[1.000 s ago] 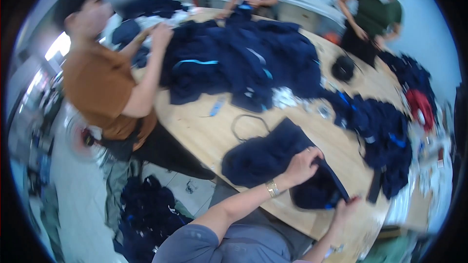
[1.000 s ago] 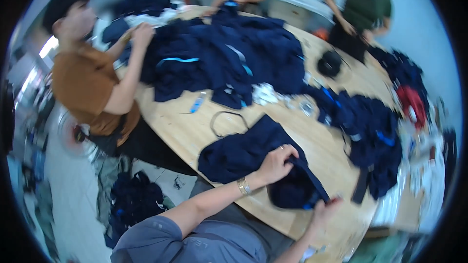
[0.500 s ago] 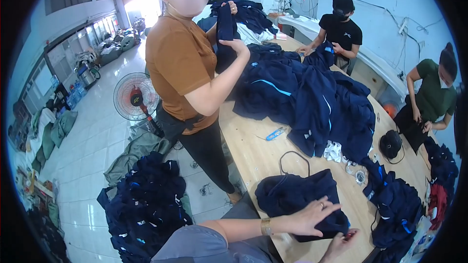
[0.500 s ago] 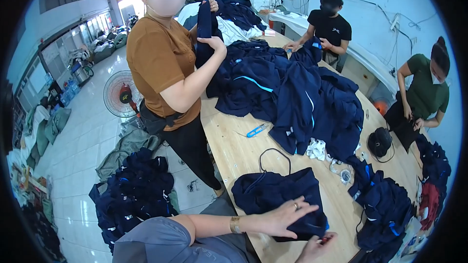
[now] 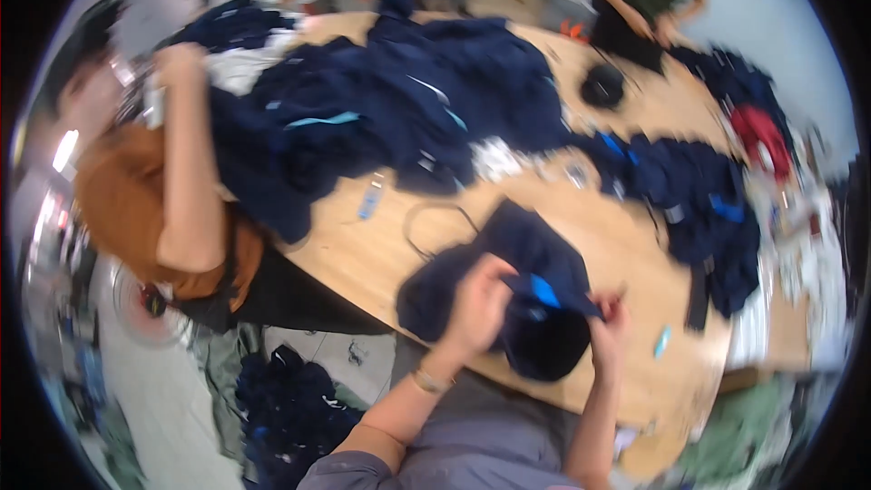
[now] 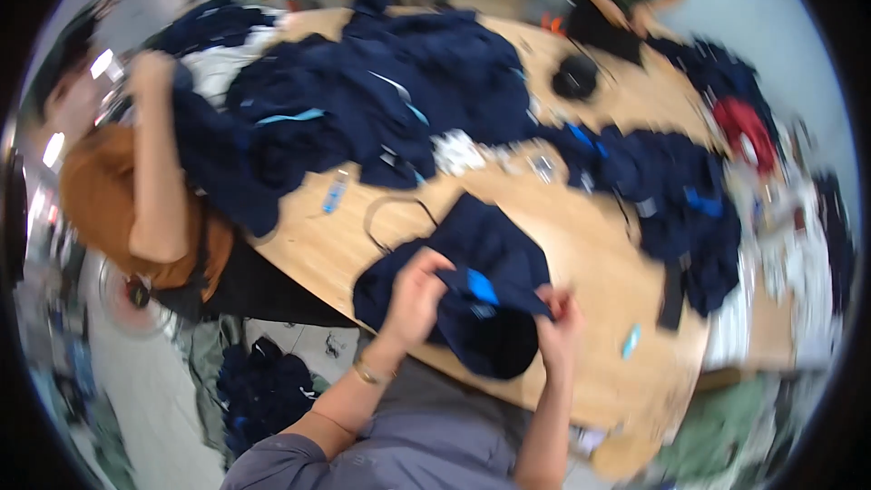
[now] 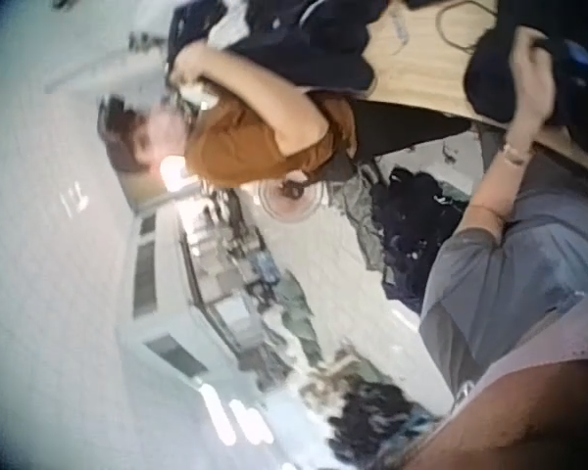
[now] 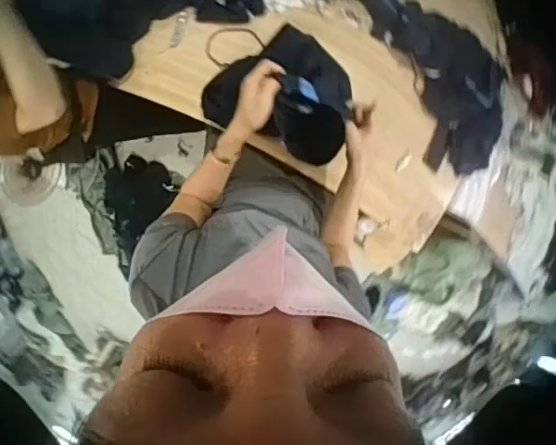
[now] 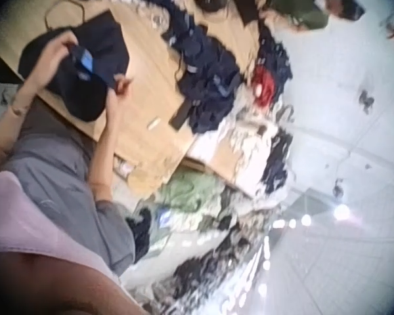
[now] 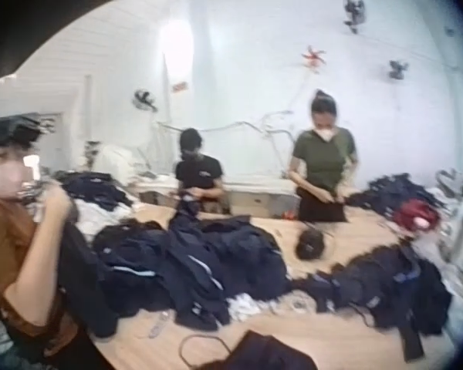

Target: Trimming loose threads from blue fabric garments using small handheld scissors at a workbench.

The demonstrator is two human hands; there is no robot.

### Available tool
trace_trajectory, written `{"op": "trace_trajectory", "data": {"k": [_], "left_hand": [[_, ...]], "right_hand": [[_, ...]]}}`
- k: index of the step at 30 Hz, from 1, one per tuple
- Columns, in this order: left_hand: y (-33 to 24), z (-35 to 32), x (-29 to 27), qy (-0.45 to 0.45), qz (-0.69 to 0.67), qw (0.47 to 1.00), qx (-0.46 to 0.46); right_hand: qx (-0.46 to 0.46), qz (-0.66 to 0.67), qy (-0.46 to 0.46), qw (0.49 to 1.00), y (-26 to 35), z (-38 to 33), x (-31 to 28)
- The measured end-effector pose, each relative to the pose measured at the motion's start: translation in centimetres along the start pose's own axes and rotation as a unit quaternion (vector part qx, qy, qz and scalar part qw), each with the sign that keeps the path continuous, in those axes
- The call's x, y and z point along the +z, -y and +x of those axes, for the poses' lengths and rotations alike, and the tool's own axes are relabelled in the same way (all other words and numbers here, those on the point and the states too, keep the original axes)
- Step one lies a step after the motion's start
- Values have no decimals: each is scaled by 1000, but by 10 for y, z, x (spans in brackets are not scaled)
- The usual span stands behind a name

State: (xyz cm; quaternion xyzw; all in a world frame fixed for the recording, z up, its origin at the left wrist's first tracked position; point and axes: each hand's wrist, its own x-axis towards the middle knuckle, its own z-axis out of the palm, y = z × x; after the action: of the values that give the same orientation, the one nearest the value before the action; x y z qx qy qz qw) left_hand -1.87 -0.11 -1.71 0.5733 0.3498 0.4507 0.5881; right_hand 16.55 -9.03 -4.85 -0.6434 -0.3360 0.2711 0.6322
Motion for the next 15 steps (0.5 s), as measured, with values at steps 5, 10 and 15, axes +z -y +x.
{"op": "trace_trajectory", "data": {"k": [5,10,15], "left_hand": [[15,6,-29,44,266,962,-52],[-7,-3,-6,157,332,930,34],[6,-14,10,254,169,952,39]], "right_hand": [[134,67,134,980,22,-5,-9],[148,143,128,970,22,-12,-10],[139,143,158,967,33,-16,-6]]}}
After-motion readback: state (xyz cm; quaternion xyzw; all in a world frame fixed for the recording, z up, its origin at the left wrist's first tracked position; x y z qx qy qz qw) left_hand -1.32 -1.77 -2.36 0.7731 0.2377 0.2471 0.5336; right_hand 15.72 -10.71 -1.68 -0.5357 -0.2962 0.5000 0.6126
